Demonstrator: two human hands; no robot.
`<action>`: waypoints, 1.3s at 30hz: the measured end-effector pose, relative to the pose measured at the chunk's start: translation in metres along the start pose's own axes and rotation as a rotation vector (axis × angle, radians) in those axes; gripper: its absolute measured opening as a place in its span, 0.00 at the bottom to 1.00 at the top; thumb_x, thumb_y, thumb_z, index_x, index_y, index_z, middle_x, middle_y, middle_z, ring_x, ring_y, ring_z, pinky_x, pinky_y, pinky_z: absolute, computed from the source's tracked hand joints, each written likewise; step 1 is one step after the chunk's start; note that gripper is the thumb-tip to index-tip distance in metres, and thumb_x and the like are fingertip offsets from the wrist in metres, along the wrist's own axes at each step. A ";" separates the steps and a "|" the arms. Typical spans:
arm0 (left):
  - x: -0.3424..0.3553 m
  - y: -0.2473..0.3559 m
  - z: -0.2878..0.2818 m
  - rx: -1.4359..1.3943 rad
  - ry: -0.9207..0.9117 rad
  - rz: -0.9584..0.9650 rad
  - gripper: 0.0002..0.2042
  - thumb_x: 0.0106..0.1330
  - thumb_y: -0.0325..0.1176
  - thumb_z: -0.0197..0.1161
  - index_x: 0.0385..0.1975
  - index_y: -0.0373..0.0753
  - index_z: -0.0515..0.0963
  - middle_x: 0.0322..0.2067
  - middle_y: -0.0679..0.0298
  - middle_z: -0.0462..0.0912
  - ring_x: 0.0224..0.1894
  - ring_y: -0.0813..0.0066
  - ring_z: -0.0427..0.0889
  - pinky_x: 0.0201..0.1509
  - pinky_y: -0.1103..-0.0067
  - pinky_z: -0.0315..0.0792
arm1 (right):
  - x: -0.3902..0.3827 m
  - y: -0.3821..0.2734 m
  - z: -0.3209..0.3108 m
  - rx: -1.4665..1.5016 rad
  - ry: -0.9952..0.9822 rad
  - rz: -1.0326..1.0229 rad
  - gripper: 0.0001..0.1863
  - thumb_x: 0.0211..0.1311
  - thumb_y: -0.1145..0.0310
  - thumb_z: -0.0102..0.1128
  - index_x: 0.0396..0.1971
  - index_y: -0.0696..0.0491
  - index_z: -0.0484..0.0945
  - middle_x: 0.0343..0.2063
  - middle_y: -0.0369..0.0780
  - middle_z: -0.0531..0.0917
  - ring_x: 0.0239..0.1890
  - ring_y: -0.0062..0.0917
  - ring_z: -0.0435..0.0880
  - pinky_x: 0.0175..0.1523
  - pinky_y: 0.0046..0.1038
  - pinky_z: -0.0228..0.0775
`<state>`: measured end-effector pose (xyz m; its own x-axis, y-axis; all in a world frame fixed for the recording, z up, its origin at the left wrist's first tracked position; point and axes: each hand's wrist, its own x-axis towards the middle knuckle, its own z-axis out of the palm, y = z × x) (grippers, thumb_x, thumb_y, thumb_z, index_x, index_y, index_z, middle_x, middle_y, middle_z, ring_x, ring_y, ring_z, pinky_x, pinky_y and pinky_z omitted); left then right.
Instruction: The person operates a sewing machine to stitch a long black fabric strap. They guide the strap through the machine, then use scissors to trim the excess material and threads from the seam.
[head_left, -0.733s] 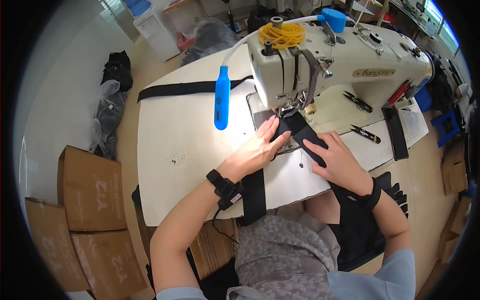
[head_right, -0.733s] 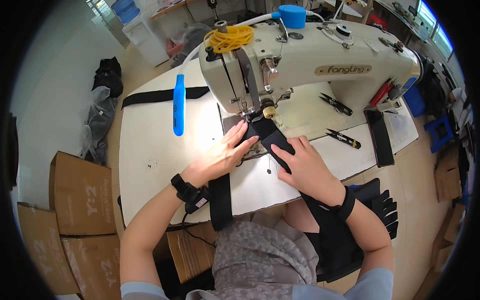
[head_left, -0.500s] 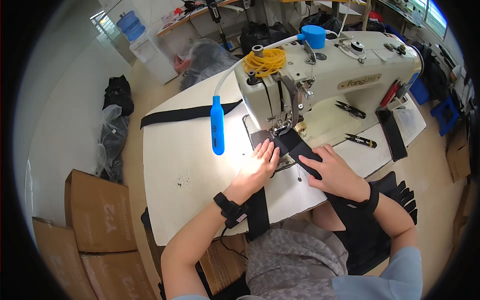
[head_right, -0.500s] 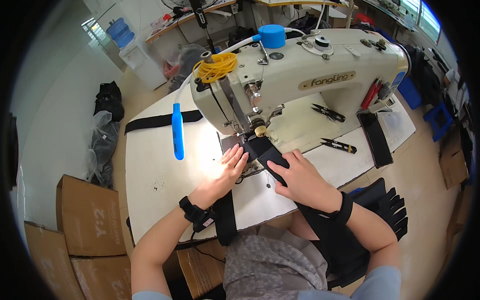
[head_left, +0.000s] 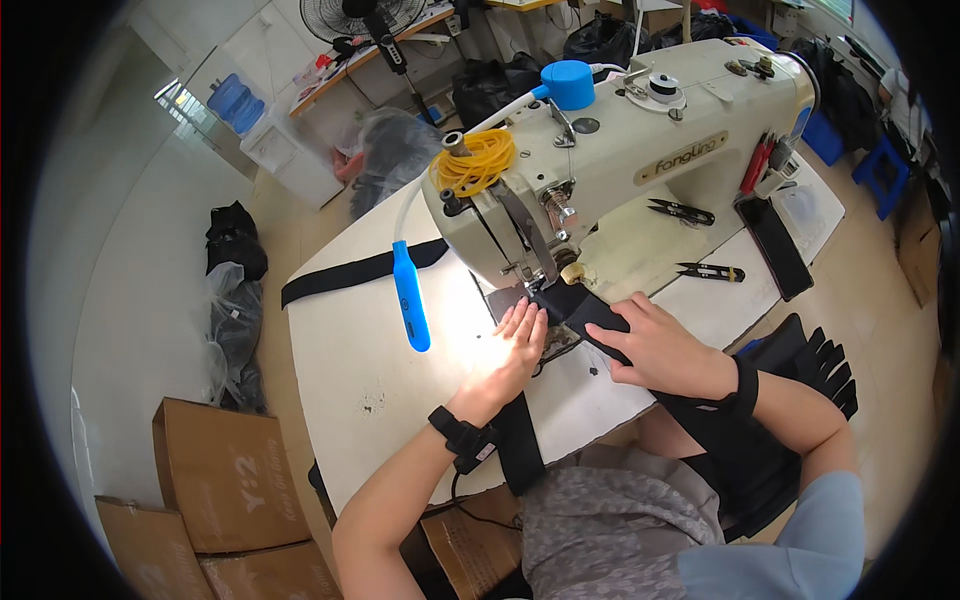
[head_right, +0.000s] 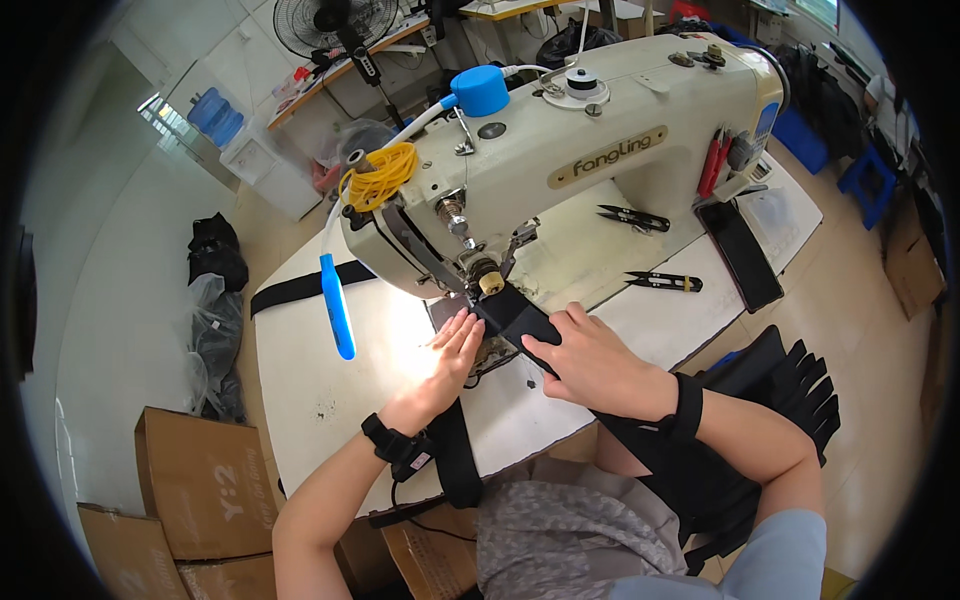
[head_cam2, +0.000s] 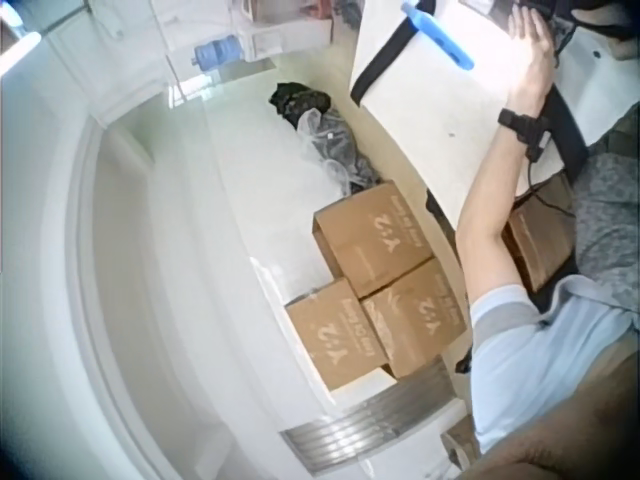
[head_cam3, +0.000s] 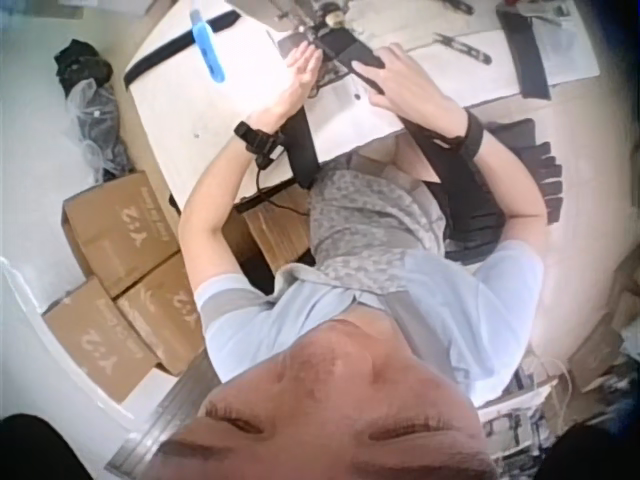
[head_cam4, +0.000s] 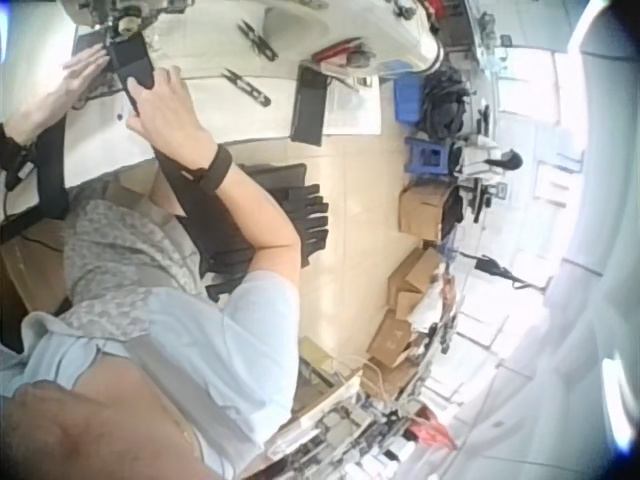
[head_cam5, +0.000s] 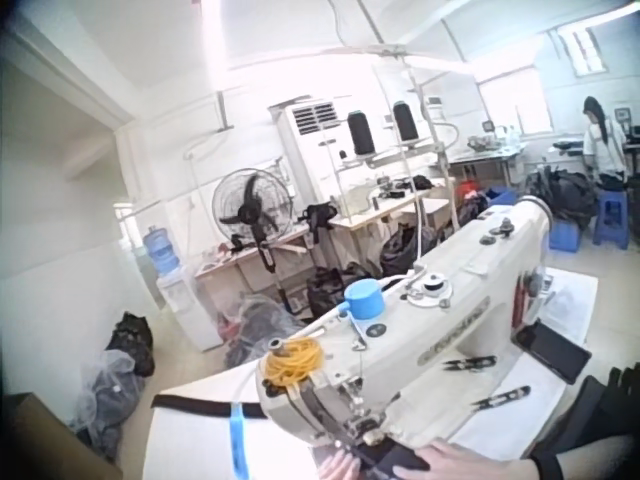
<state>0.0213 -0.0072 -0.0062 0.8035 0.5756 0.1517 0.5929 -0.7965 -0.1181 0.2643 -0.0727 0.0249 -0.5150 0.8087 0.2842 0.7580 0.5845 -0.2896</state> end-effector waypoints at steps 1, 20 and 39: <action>0.000 0.000 0.001 0.017 -0.001 0.001 0.22 0.58 0.24 0.53 0.55 0.27 0.67 0.56 0.47 0.70 0.61 0.55 0.68 0.65 0.68 0.65 | 0.000 -0.001 0.001 0.006 -0.001 0.003 0.25 0.43 0.65 0.63 0.46 0.57 0.79 0.35 0.48 0.75 0.43 0.41 0.70 0.46 0.34 0.71; 0.005 0.002 0.016 0.018 0.153 0.033 0.23 0.52 0.21 0.58 0.52 0.28 0.69 0.50 0.46 0.75 0.56 0.51 0.73 0.58 0.65 0.71 | 0.000 -0.002 0.005 -0.083 0.012 0.005 0.25 0.42 0.64 0.63 0.46 0.55 0.79 0.32 0.46 0.74 0.43 0.38 0.70 0.42 0.30 0.72; 0.000 0.002 -0.008 -0.158 0.066 0.062 0.21 0.56 0.18 0.53 0.52 0.25 0.67 0.58 0.44 0.68 0.63 0.50 0.65 0.64 0.66 0.65 | -0.002 -0.003 0.002 0.038 -0.087 0.097 0.26 0.44 0.66 0.63 0.48 0.57 0.76 0.43 0.49 0.72 0.48 0.40 0.69 0.54 0.35 0.66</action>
<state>0.0216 -0.0102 0.0015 0.8297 0.5156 0.2139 0.5229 -0.8520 0.0255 0.2621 -0.0761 0.0232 -0.4737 0.8635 0.1731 0.7912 0.5036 -0.3469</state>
